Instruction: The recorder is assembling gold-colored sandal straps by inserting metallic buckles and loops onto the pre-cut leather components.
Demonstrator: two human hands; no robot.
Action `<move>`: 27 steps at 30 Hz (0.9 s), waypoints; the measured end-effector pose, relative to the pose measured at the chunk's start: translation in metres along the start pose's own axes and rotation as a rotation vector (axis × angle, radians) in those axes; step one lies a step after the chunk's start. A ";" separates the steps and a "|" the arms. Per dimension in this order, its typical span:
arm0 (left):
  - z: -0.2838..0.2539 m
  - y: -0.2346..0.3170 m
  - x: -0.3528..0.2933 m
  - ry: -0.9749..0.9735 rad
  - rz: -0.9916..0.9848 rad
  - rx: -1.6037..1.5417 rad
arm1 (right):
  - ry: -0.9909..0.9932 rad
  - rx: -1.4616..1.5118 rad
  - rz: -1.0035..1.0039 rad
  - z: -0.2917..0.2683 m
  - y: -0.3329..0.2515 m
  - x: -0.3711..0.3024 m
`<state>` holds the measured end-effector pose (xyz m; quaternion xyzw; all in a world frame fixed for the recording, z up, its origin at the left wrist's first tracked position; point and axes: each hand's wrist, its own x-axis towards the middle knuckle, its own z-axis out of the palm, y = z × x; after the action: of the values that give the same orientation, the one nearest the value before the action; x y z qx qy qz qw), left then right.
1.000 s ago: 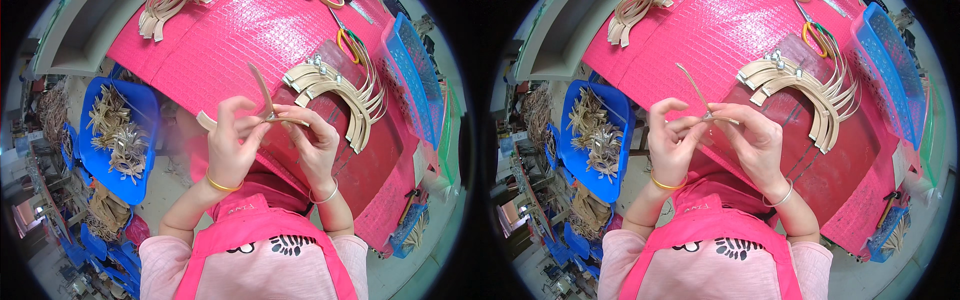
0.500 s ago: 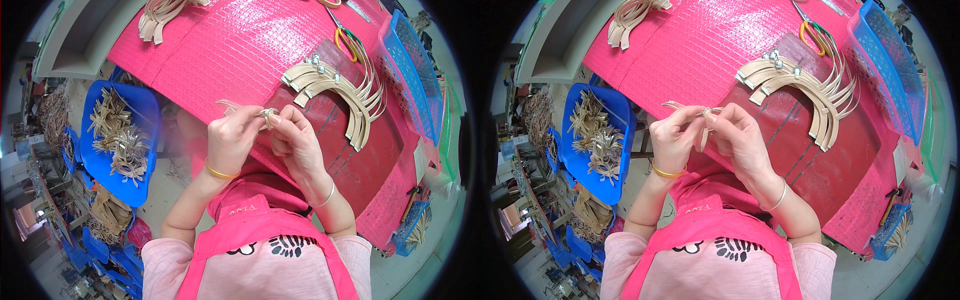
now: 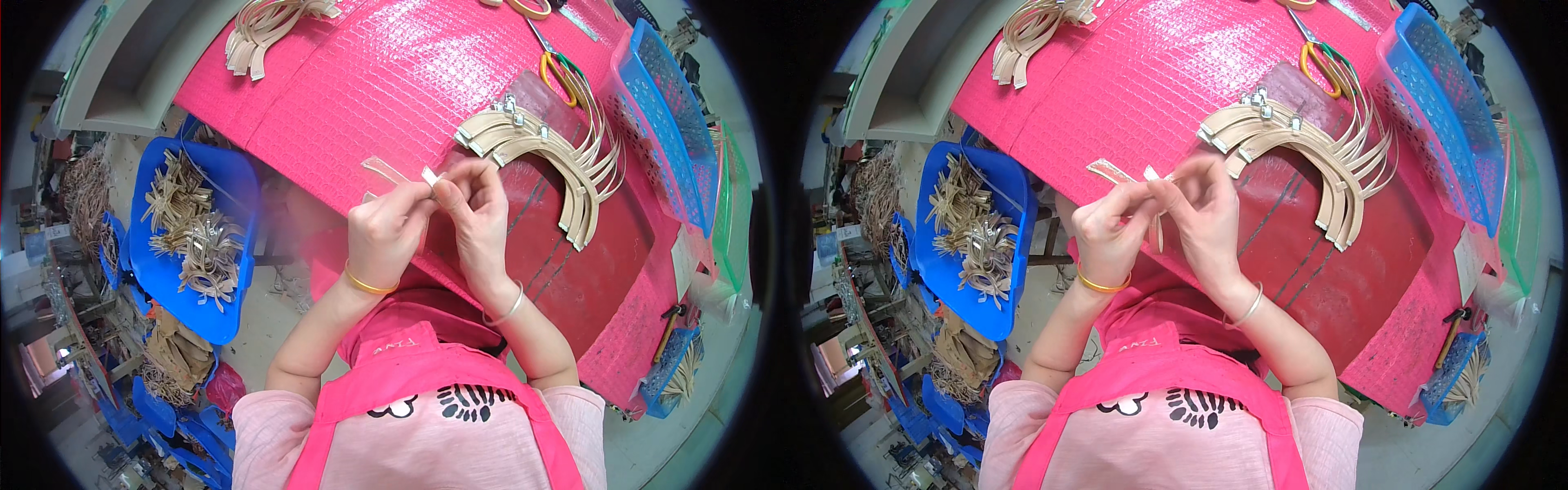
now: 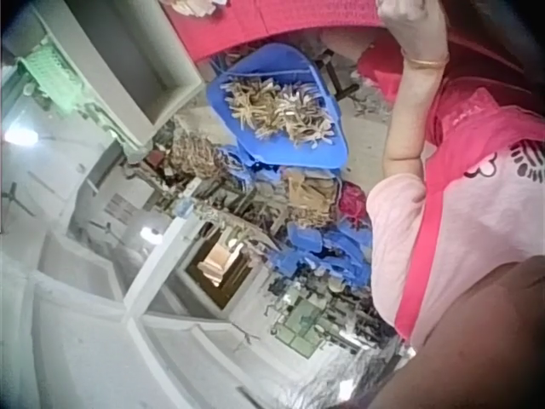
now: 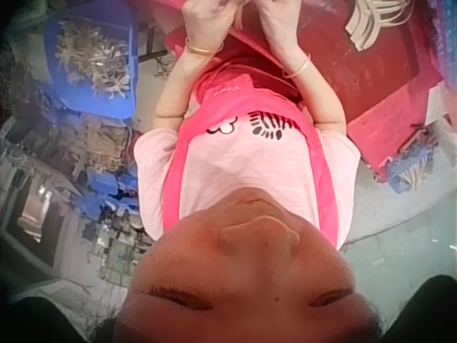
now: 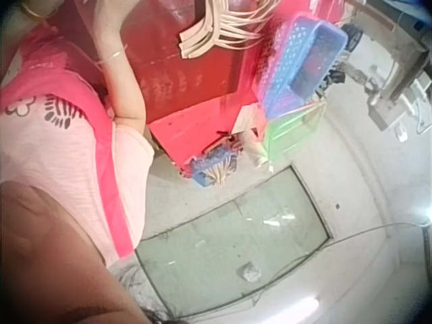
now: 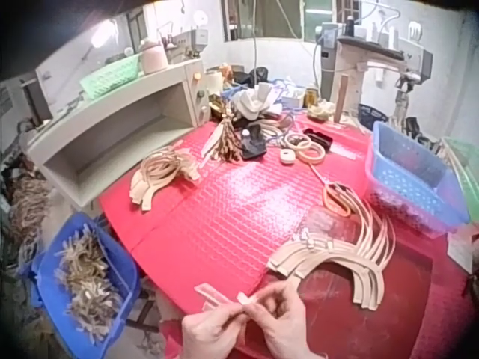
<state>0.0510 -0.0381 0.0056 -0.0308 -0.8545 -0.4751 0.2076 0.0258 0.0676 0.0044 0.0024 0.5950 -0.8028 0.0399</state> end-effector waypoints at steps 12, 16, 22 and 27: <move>-0.019 -0.015 0.008 -0.005 0.184 0.333 | -0.263 -0.116 0.293 -0.006 0.011 0.075; -0.019 -0.030 0.038 0.024 0.571 0.683 | -0.372 0.057 0.362 0.012 0.016 0.093; -0.063 -0.115 0.175 -0.013 0.002 1.031 | -0.259 -0.373 0.142 -0.045 -0.010 0.072; -0.079 -0.148 0.204 0.144 0.118 1.158 | 0.010 -0.628 0.060 -0.114 -0.055 0.021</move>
<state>-0.1465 -0.2142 0.0023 0.0727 -0.9555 0.0806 0.2741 -0.0034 0.1908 0.0222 0.0115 0.8137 -0.5782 0.0593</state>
